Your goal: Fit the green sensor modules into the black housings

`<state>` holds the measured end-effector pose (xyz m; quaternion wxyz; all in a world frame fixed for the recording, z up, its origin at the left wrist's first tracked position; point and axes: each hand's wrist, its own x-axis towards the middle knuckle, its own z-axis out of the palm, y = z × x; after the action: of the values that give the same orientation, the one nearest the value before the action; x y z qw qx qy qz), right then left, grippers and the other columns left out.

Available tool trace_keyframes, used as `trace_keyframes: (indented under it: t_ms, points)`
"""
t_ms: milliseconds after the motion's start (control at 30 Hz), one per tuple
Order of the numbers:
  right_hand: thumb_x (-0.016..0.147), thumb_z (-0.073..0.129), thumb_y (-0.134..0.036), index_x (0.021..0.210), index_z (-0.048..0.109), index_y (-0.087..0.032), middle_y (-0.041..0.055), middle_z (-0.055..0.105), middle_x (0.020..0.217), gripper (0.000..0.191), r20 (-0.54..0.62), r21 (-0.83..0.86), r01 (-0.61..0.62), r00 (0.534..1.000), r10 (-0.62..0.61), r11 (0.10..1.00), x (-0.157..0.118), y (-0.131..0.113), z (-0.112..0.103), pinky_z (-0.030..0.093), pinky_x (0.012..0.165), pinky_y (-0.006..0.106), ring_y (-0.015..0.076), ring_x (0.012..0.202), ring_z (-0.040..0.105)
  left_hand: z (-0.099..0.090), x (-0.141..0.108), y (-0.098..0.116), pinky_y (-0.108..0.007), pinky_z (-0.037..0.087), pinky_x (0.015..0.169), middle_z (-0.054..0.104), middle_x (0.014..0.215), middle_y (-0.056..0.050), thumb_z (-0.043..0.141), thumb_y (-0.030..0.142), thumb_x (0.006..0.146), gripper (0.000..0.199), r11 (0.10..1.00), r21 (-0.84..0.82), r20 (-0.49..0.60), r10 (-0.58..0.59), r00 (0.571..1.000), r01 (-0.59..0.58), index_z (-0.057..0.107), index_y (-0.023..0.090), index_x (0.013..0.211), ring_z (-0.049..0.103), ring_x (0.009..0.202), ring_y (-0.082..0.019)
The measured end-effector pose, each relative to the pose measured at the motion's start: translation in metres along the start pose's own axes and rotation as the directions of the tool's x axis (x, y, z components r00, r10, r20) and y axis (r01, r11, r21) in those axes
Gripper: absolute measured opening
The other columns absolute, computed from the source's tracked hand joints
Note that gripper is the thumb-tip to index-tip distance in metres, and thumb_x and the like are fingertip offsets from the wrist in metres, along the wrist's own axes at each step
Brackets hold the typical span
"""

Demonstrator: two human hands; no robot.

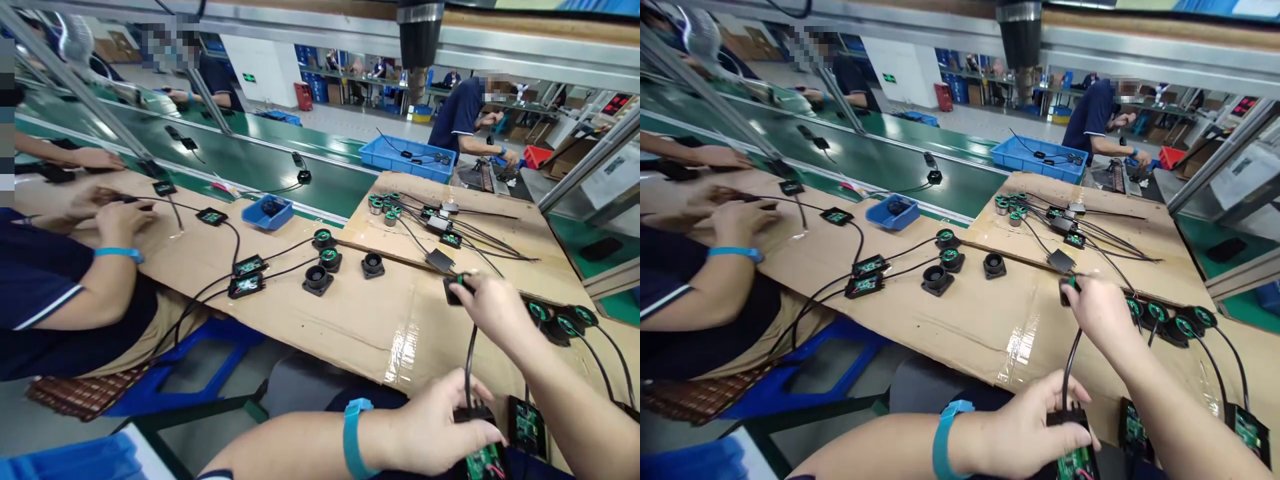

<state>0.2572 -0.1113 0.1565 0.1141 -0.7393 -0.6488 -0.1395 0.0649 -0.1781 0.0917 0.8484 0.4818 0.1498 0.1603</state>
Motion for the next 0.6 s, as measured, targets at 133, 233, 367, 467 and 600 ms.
trace_keyframes:
  t_ms: [133,233,367,467,600]
  points:
    - [0.094,0.054,-0.04,0.075,0.073,-0.018,0.0104,0.069,0.069,0.035,0.234,-0.185,-0.086,0.964,0.129,0.979,-0.042,0.049,0.066,0.047,0.064,0.035,0.0258,0.067,0.066,-0.031,0.021,-0.04,-0.03,0.051,0.077,0.066,0.085,0.0,0.08,0.016,0.069,0.042,0.978,0.114,-0.242,-0.144,0.96,0.175,0.055,0.018,0.103,0.066,0.083,-0.018]
    - [0.097,0.047,-0.043,0.077,0.073,-0.017,0.0129,0.069,0.075,0.041,0.102,-0.245,-0.034,0.993,0.061,0.969,-0.068,0.078,0.082,0.048,0.072,0.038,0.028,0.075,0.066,-0.041,0.029,-0.047,-0.037,0.054,0.083,0.068,0.096,-0.004,0.081,0.021,0.07,0.054,0.879,0.436,-0.256,-0.081,0.963,0.19,0.057,0.019,0.118,0.067,0.092,-0.023]
    - [0.097,0.045,-0.05,0.081,0.073,-0.016,0.0152,0.071,0.088,0.047,-0.076,-0.312,-0.03,0.997,0.006,0.95,-0.066,0.102,0.078,0.048,0.076,0.043,0.0324,0.081,0.062,-0.066,0.031,-0.024,-0.05,0.05,0.102,0.062,0.128,-0.016,0.077,0.047,0.079,0.073,0.601,0.794,-0.07,0.244,0.967,-0.094,0.047,0.022,0.141,0.059,0.12,-0.035]
    - [0.095,0.048,-0.056,0.1,0.074,-0.014,0.0165,0.071,0.109,0.049,-0.169,-0.22,0.01,0.985,-0.048,0.976,-0.023,0.094,0.078,0.048,0.083,0.044,0.0341,0.093,0.061,-0.121,0.043,0.005,-0.061,0.033,0.118,0.04,0.153,-0.022,0.067,0.04,0.089,0.068,0.323,0.942,-0.134,0.617,0.776,-0.095,0.04,0.019,0.147,0.035,0.145,-0.04]
    - [0.096,0.05,-0.053,0.12,0.068,-0.011,0.0193,0.063,0.13,0.052,-0.211,-0.042,0.119,0.969,-0.125,0.992,0.081,0.037,0.101,0.045,0.096,0.047,0.0354,0.115,0.056,-0.209,0.066,0.03,-0.069,0.027,0.118,0.024,0.162,-0.022,0.072,0.03,0.085,0.082,0.255,0.958,-0.287,0.821,0.493,0.132,0.028,0.019,0.153,0.019,0.152,-0.042]
